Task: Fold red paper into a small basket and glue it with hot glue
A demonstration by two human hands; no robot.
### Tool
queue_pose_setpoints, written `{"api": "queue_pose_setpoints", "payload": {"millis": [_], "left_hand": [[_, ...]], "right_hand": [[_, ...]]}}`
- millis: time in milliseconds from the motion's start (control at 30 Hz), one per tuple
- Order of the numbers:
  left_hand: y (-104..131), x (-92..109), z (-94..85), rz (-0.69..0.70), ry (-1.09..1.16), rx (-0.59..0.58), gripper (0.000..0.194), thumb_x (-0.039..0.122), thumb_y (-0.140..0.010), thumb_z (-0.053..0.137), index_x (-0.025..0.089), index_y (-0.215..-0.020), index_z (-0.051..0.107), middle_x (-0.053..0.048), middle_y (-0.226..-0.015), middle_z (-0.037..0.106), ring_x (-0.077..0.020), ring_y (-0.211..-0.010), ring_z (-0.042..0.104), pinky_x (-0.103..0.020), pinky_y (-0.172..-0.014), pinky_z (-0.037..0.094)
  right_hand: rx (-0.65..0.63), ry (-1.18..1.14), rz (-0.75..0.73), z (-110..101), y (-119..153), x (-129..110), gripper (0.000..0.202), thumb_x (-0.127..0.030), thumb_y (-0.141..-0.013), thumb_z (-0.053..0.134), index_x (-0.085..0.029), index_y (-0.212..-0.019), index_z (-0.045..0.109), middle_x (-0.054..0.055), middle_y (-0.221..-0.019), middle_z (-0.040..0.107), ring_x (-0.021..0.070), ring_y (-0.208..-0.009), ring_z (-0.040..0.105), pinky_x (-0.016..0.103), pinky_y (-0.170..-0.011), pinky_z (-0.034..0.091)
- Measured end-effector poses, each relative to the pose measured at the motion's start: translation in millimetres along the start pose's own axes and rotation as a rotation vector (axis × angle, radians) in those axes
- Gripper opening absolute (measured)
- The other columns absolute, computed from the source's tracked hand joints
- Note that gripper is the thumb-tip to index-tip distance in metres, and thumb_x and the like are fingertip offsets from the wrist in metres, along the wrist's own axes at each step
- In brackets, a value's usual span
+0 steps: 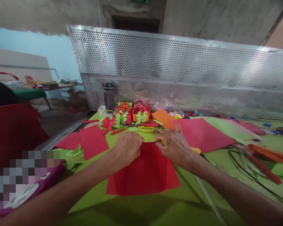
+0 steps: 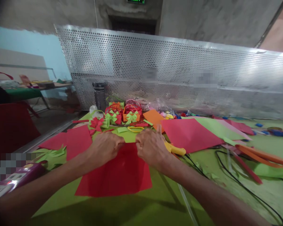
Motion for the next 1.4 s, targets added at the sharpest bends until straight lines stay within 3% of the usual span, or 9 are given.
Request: {"api": "queue_pose_setpoints", "payload": {"millis": [467,600,767,900,1100,1233,1333,1400], "left_hand": [[0.3,5.3,1.4,0.016,-0.024,-0.026,0.023,0.005,-0.064,0.044,0.015,-0.068,0.064,-0.007,-0.06,0.063,-0.0225,-0.063,0.061,-0.027,-0.049,0.033],[1.0,11.8,3.8,0.031,-0.031,-0.027,0.022,0.007,-0.066,0.044,0.014,-0.069,0.065,-0.01,-0.06,0.065,-0.0243,-0.062,0.062,-0.028,-0.05,0.034],[2.3,17.7,4.1,0.061,0.025,-0.011,0.022,0.009,-0.068,0.046,0.016,-0.073,0.066,-0.007,-0.062,0.066,-0.0204,-0.062,0.061,-0.026,-0.051,0.034],[-0.4,8.7,-2.9,0.051,0.206,0.054,0.021,0.012,-0.072,0.047,0.018,-0.071,0.067,-0.004,-0.066,0.068,-0.0156,-0.062,0.06,-0.023,-0.051,0.032],[-1.3,7.6,0.2,0.059,0.266,0.085,0.022,0.013,-0.075,0.047,0.017,-0.072,0.069,-0.005,-0.068,0.069,-0.018,-0.065,0.062,-0.025,-0.055,0.036],[-1.5,5.0,0.6,0.094,0.37,0.069,0.023,0.02,-0.075,0.053,0.019,-0.093,0.067,-0.005,-0.086,0.072,-0.0214,-0.079,0.064,-0.029,-0.068,0.043],[-4.0,-8.3,-3.5,0.065,0.469,0.05,0.043,0.022,-0.069,0.061,0.019,-0.112,0.06,-0.006,-0.106,0.067,-0.0232,-0.092,0.061,-0.032,-0.078,0.045],[-5.4,-15.3,-6.9,0.047,0.522,0.041,0.045,0.017,-0.07,0.057,0.019,-0.114,0.059,-0.006,-0.111,0.065,-0.022,-0.098,0.059,-0.031,-0.081,0.045]], "right_hand": [[-0.174,0.15,0.032,6.1,2.1,-1.8,0.019,-0.001,-0.07,0.049,-0.015,-0.063,0.06,0.004,-0.069,0.062,0.0176,-0.074,0.054,0.043,-0.087,0.024],[-0.124,0.119,0.026,3.6,5.9,-8.5,0.007,-0.016,-0.076,0.056,-0.016,-0.075,0.063,0.007,-0.083,0.065,0.0224,-0.086,0.056,0.047,-0.091,0.021],[-0.146,0.152,-0.057,16.2,6.5,-16.1,0.019,-0.007,-0.076,0.05,-0.018,-0.064,0.06,0.001,-0.068,0.064,0.0164,-0.073,0.057,0.043,-0.09,0.022],[-0.212,0.195,-0.004,15.8,2.0,-9.1,0.02,-0.011,-0.078,0.05,-0.017,-0.061,0.06,0.002,-0.065,0.064,0.0173,-0.073,0.057,0.041,-0.088,0.023],[-0.166,0.134,-0.043,13.1,3.1,-13.6,0.019,-0.01,-0.079,0.048,-0.019,-0.071,0.063,0.0,-0.071,0.066,0.0153,-0.073,0.057,0.038,-0.087,0.023],[-0.117,0.112,-0.031,8.5,1.9,-10.4,0.02,-0.01,-0.079,0.05,-0.018,-0.065,0.061,0.0,-0.067,0.064,0.0137,-0.068,0.054,0.037,-0.085,0.024],[-0.061,0.082,0.023,-1.6,-2.3,-0.1,0.023,-0.016,-0.082,0.051,-0.017,-0.06,0.059,-0.001,-0.062,0.061,0.0115,-0.06,0.05,0.036,-0.083,0.026],[-0.032,0.026,0.049,-6.7,-4.5,6.9,0.025,-0.02,-0.082,0.051,-0.017,-0.059,0.059,-0.002,-0.059,0.06,0.0097,-0.055,0.047,0.035,-0.081,0.028]]}}
Point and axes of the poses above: each hand's wrist, its own y-axis away from the middle knuckle, its own z-axis out of the palm, x = y × z, the point moved 9 cm from there along -y, towards the middle knuckle
